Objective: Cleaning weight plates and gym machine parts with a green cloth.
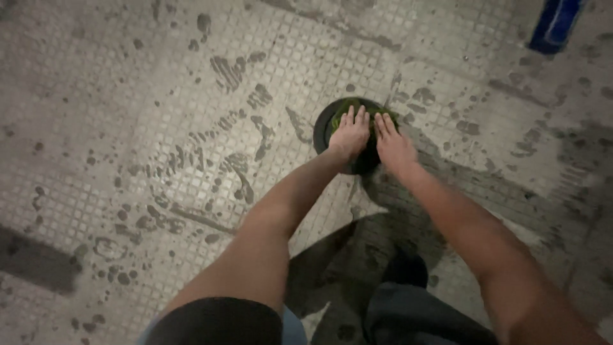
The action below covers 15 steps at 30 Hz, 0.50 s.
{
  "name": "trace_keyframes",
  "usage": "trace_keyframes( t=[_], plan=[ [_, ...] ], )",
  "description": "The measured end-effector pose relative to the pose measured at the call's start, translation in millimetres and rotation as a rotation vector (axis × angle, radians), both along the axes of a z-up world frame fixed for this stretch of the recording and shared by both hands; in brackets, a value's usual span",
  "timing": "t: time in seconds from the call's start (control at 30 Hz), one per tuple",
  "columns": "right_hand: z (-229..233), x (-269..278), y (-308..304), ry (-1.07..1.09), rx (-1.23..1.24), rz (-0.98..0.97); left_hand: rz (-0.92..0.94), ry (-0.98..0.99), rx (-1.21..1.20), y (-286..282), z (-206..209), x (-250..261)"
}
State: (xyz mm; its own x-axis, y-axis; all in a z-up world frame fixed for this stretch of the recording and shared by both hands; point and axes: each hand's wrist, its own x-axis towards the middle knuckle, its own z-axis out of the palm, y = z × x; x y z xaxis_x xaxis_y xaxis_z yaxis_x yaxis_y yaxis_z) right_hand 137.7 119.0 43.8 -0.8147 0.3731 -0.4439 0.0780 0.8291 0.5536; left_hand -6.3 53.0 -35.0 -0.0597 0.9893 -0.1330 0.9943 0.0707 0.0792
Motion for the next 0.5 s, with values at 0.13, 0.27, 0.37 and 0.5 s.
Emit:
trace_keyframes(
  t=[0.13,0.27,0.37,0.5],
  plan=[
    [5.7,-3.3,-6.6,-0.039,-0.134,-0.058,0.03,-0.046,-0.115,-9.5,27.8,-6.1],
    [2.0,16.4,-57.1,0.12,-0.396,-0.062,-0.1,0.046,-0.045,-61.1,2.7,7.2],
    [-30.6,27.0,-74.9,0.073,-0.436,0.211,-0.062,0.008,0.077,-90.2,-31.9,18.3],
    [0.1,5.0,-92.8,0.181,-0.319,0.482,0.047,0.17,0.16,-127.9,-23.8,-1.5]
  ],
)
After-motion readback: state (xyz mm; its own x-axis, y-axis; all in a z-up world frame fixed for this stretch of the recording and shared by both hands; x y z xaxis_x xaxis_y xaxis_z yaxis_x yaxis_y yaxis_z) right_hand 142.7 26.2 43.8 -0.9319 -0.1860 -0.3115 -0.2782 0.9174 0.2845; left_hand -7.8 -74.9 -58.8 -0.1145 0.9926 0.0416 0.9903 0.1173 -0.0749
